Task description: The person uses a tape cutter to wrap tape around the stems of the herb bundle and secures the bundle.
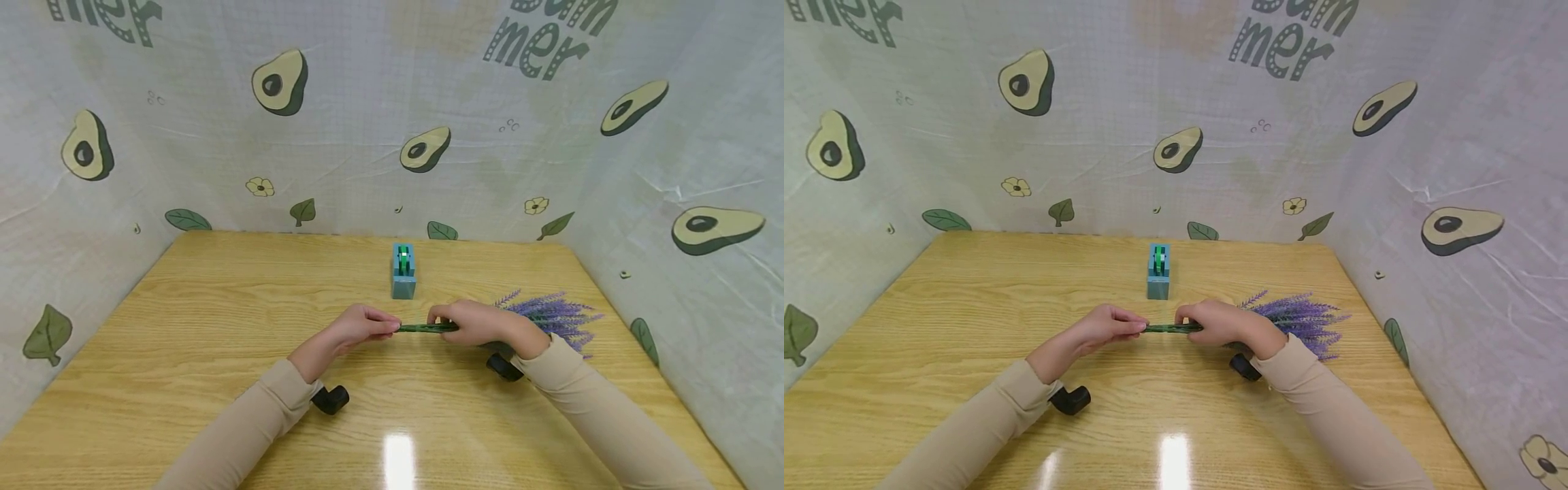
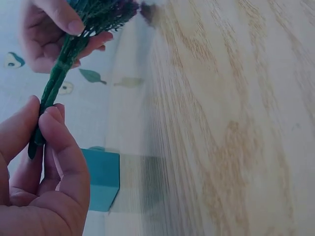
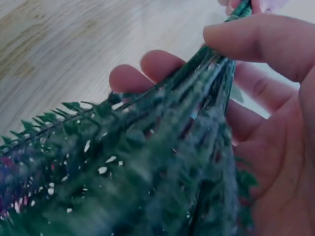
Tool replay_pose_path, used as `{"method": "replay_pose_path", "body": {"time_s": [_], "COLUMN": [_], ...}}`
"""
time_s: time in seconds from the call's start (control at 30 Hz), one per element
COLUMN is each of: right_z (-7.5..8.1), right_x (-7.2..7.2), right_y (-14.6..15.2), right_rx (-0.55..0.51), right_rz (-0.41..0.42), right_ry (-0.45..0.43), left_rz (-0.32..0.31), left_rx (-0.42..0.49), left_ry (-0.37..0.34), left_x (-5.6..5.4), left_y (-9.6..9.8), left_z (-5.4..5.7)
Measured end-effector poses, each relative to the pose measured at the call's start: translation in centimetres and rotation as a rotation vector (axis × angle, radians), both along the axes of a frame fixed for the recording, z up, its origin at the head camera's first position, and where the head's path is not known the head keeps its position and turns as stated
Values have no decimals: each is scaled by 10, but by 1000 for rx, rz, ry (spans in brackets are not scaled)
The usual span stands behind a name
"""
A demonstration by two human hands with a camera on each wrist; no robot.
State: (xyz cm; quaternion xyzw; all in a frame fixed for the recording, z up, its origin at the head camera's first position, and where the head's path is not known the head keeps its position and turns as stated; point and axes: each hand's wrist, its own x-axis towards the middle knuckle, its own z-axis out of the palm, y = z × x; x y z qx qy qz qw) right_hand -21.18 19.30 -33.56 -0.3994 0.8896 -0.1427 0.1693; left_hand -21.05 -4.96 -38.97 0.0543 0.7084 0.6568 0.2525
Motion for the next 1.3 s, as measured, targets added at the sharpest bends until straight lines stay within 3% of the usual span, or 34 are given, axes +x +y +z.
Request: {"method": "replay_pose_path", "body": {"time_s": [0.23,0.47,0.73,1.0,1.1,1.3], "right_z": [0,-4,-6,-5,-4,-4], "right_x": [-2,-3,-3,-9,-9,-7], "right_y": [-6,-8,-8,-5,-6,-10], "right_rx": [-5,-9,-37,-32,-9,51], "right_rz": [74,45,-11,-10,-10,18], "right_ry": [154,257,139,22,52,229], "left_rz": [-14,-30,8,51,50,-9], "left_rx": [-36,9,86,104,99,82], "left_ry": [33,-40,-121,-85,-81,-81], "left_x": [-4,-10,-13,-14,-15,-16], "left_y": [-5,-6,-3,3,5,6], "left_z": [-5,-5,-2,-3,-5,-5]}}
